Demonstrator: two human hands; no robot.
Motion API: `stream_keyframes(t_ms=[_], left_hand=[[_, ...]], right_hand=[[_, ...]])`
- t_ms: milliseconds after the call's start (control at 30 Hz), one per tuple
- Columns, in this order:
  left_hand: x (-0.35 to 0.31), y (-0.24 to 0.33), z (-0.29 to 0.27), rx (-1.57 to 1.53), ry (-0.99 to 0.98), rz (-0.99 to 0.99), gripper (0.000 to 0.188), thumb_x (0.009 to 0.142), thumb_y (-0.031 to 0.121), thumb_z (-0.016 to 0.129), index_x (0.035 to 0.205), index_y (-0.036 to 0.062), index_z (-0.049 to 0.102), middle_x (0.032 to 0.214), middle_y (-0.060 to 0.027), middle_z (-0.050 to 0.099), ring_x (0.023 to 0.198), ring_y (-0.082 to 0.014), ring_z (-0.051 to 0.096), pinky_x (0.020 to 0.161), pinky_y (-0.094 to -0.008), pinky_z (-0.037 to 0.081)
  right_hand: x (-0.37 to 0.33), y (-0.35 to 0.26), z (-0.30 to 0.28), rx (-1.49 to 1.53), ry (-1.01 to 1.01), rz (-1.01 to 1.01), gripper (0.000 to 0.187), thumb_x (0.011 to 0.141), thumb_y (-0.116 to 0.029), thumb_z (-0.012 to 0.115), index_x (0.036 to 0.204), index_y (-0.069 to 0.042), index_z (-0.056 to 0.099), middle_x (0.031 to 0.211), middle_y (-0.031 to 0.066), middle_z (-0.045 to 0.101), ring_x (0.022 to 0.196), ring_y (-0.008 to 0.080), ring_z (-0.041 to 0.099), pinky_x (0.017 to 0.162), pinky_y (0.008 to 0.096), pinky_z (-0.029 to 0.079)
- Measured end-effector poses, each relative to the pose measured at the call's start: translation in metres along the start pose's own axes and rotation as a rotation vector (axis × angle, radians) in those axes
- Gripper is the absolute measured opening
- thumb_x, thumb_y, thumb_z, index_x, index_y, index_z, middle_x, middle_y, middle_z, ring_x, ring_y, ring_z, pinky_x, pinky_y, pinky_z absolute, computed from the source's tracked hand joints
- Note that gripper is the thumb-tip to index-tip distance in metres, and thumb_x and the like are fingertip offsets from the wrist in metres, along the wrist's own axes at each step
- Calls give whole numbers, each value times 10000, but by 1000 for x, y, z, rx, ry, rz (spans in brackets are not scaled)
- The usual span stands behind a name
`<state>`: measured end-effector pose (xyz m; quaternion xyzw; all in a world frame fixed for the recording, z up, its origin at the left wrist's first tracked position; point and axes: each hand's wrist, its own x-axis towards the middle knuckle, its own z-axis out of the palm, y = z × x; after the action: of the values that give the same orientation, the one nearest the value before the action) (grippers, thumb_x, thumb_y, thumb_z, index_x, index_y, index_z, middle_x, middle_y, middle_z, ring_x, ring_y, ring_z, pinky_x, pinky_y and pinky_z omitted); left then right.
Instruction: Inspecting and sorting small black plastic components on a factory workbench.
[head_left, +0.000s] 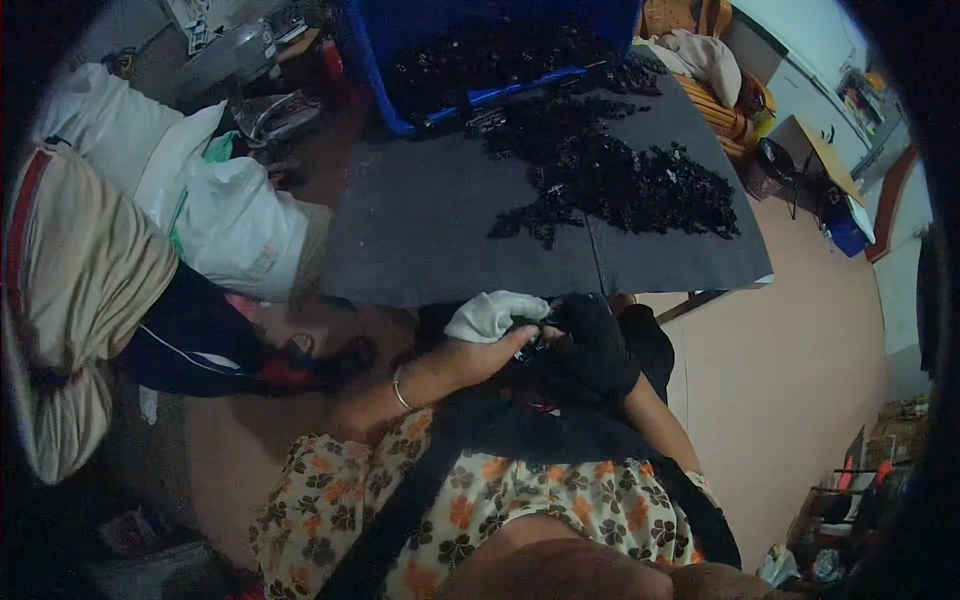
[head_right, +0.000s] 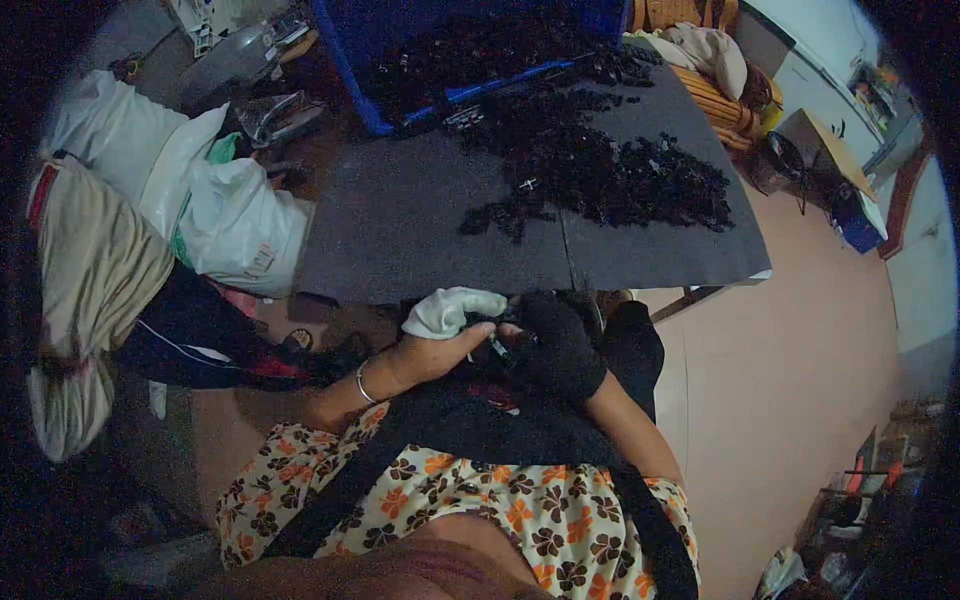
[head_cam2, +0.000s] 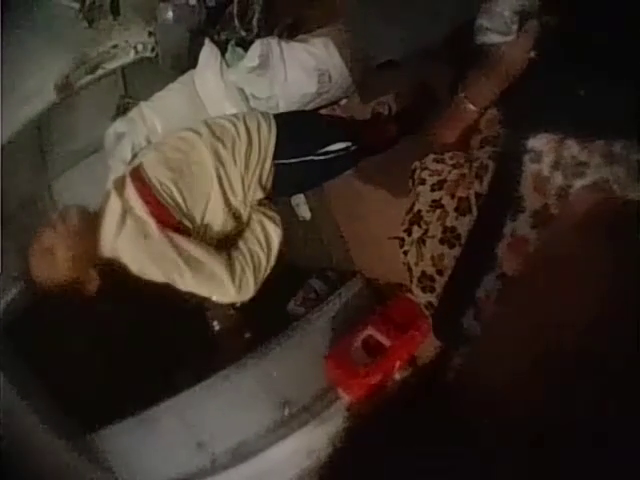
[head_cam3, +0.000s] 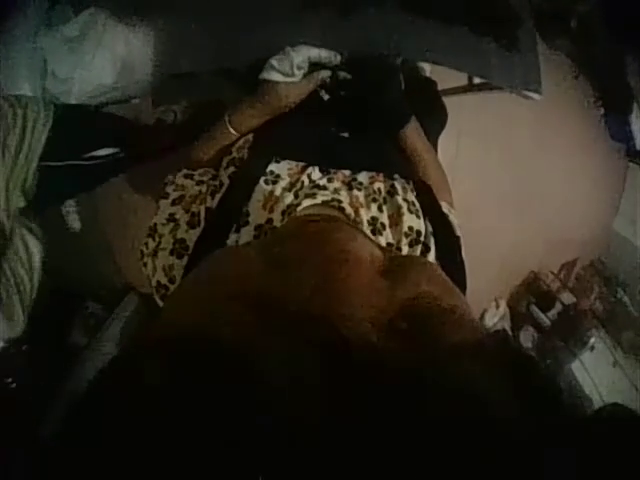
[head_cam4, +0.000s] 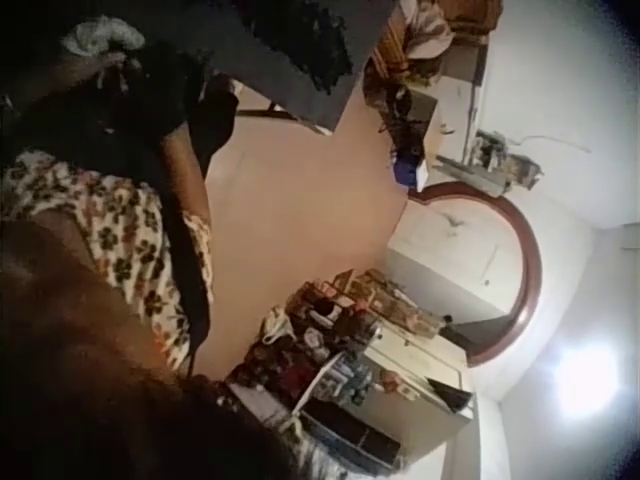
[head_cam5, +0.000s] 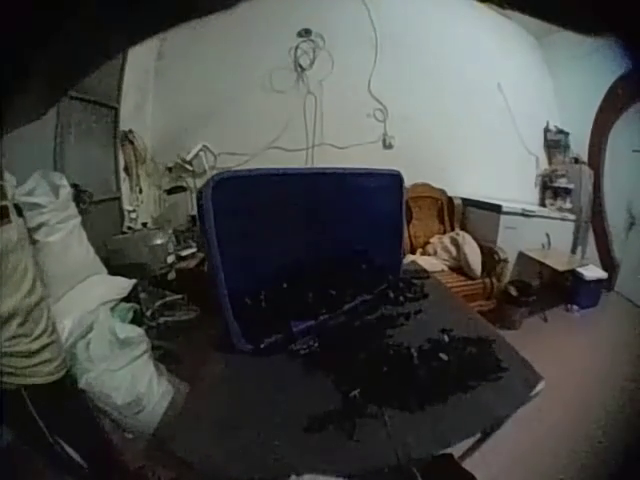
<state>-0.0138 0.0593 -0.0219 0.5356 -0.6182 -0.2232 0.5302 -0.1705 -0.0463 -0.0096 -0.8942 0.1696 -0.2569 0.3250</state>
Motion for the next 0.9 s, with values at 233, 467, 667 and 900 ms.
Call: stream_keyframes(t_ms=[233,467,667,900], left_hand=[[27,19,-18,17,-301,-149,276,766,96,618,1029,19,585,998,-150,598,891,-275,588,791,-341,461],[146,-50,-78,994,-261,-77,246,711,135,601,951,91,626,952,-143,596,877,-339,574,784,-392,467],[225,-97,-55,971,-270,-287,235,687,182,563,888,100,652,883,-143,606,817,-339,590,718,-399,491],[213,-103,-48,1112,-132,-12,138,686,193,574,729,109,675,814,-115,635,760,-309,620,650,-358,510]], right_hand=[[7,-7,-11,153,-129,200,274,789,-206,603,947,17,585,855,171,605,801,287,599,715,371,456],[27,18,-47,-148,-299,222,281,729,-201,657,967,-67,594,954,160,578,877,314,560,750,384,435],[92,32,-33,-415,156,-93,267,719,-220,621,929,-55,605,901,187,598,813,340,583,676,407,462],[99,32,-24,-384,120,-1,200,776,-208,582,931,-88,623,884,165,611,783,278,589,686,374,468]])
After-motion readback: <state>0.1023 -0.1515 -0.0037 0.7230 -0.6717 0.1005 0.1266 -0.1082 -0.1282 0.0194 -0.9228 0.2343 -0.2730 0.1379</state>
